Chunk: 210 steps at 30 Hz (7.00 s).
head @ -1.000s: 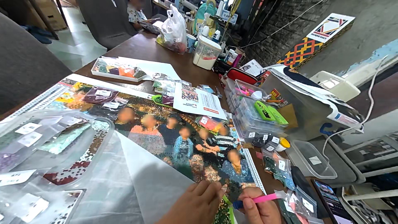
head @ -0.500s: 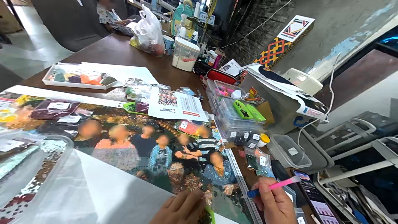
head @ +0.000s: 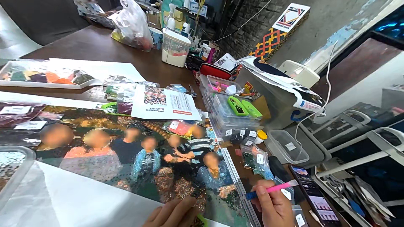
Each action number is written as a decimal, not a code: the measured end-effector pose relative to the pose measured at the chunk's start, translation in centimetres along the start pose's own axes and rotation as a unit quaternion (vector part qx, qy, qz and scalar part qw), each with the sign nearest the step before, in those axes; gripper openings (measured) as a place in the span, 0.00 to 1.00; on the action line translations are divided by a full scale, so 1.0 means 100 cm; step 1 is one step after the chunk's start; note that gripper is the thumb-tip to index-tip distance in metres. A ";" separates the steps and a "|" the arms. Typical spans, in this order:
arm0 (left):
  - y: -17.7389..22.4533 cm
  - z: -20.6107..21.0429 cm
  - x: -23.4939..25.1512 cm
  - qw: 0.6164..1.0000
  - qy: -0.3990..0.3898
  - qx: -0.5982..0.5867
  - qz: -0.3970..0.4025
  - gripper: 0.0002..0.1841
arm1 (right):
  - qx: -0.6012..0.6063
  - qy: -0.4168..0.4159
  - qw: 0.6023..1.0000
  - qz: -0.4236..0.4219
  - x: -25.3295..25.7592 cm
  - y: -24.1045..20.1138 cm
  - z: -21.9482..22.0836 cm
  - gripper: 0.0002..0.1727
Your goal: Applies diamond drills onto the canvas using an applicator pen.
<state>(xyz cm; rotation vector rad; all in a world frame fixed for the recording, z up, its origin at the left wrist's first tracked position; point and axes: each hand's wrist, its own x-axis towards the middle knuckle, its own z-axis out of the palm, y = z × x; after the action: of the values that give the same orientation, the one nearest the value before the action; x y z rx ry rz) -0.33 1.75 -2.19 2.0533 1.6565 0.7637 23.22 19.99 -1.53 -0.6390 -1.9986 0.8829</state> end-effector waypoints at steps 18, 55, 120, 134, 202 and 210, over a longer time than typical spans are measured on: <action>0.000 0.000 -0.001 1.000 0.007 -0.001 0.004 0.52 | 0.008 -0.051 0.999 -0.015 -0.001 -0.002 0.006 0.12; -0.001 0.000 -0.001 1.000 -0.002 0.008 0.002 0.53 | -0.021 0.027 0.999 0.018 0.002 0.005 -0.006 0.12; -0.002 0.000 -0.001 1.000 -0.006 0.015 0.007 0.53 | -0.075 0.012 0.997 -0.028 0.004 0.015 -0.001 0.14; 0.000 0.000 -0.001 1.000 -0.001 0.010 0.004 0.53 | -0.122 -0.011 0.990 -0.064 0.005 0.013 -0.004 0.18; -0.002 0.006 -0.002 0.999 0.038 0.022 0.031 0.53 | 0.012 -0.148 0.986 -0.071 -0.020 -0.044 0.050 0.15; -0.004 0.010 -0.002 0.997 0.056 0.032 0.038 0.53 | 0.009 -0.153 0.986 -0.069 -0.019 -0.044 0.052 0.16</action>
<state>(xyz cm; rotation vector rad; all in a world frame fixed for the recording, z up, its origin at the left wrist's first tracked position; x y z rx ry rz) 0.01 1.65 -3.24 2.1648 1.6910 0.8777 19.33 14.13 -1.16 -0.3655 -2.2733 0.9583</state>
